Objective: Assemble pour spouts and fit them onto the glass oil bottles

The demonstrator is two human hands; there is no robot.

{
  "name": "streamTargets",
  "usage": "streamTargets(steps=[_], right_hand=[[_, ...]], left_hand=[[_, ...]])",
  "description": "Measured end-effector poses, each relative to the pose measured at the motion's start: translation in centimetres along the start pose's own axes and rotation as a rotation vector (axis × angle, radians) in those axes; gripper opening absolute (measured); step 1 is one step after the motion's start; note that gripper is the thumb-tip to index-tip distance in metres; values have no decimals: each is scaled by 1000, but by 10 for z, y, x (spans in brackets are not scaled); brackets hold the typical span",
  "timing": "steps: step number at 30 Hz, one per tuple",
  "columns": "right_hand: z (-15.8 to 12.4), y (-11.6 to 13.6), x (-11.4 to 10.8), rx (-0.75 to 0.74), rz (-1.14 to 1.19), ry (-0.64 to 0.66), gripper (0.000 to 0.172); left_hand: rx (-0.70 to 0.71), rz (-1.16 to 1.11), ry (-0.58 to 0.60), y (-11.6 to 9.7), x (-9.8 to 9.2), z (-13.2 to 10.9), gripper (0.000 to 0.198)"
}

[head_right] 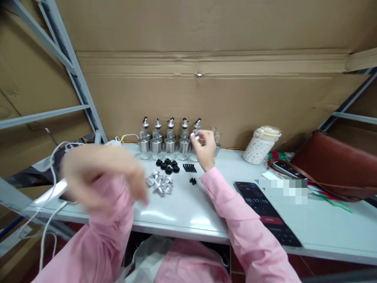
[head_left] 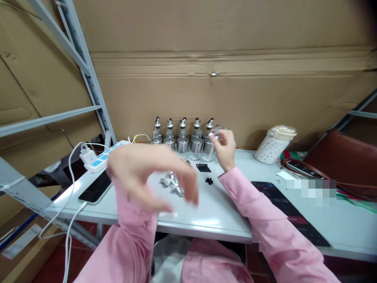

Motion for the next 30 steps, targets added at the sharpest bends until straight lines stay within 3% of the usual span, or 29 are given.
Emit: streamTargets(steps=[2, 3, 5, 7, 10, 15, 18, 21, 25, 30], right_hand=[[-20, 8, 16, -58, 10, 193, 24], [-27, 8, 20, -60, 13, 259, 24], [-36, 4, 24, -11, 38, 320, 26], [-38, 0, 23, 56, 77, 317, 29], [-38, 1, 17, 67, 57, 243, 30], [-44, 12, 13, -56, -11, 183, 27], [-45, 16, 11, -167, -64, 156, 28], [-43, 16, 10, -253, -157, 193, 29], [-39, 11, 7, -297, -299, 195, 27], [-38, 11, 6, -505, -535, 238, 37]], left_hand=[[81, 20, -46, 0, -5, 36, 41], [38, 59, -123, 8, -8, 59, 45], [-191, 246, -163, 37, -5, 106, 56], [-295, 323, -26, 62, 9, 145, 56], [-162, 268, 92, 73, 28, 174, 48], [-96, 269, 39, 62, 32, 172, 36], [-84, 143, 64, 57, 34, 168, 28], [-150, 59, 102, 60, 36, 166, 15], [-235, 126, 104, 60, 36, 164, 7], [-168, 264, 122, 45, 42, 164, 15]])
Point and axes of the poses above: each hand's wrist, its own z-axis towards the middle knuckle, its own x-axis out of the palm, y = z × x, the point moved 5 cm from there along z, towards the middle knuckle, and after that the axes turned 2 degrees about -z, right-handed, at the moved point
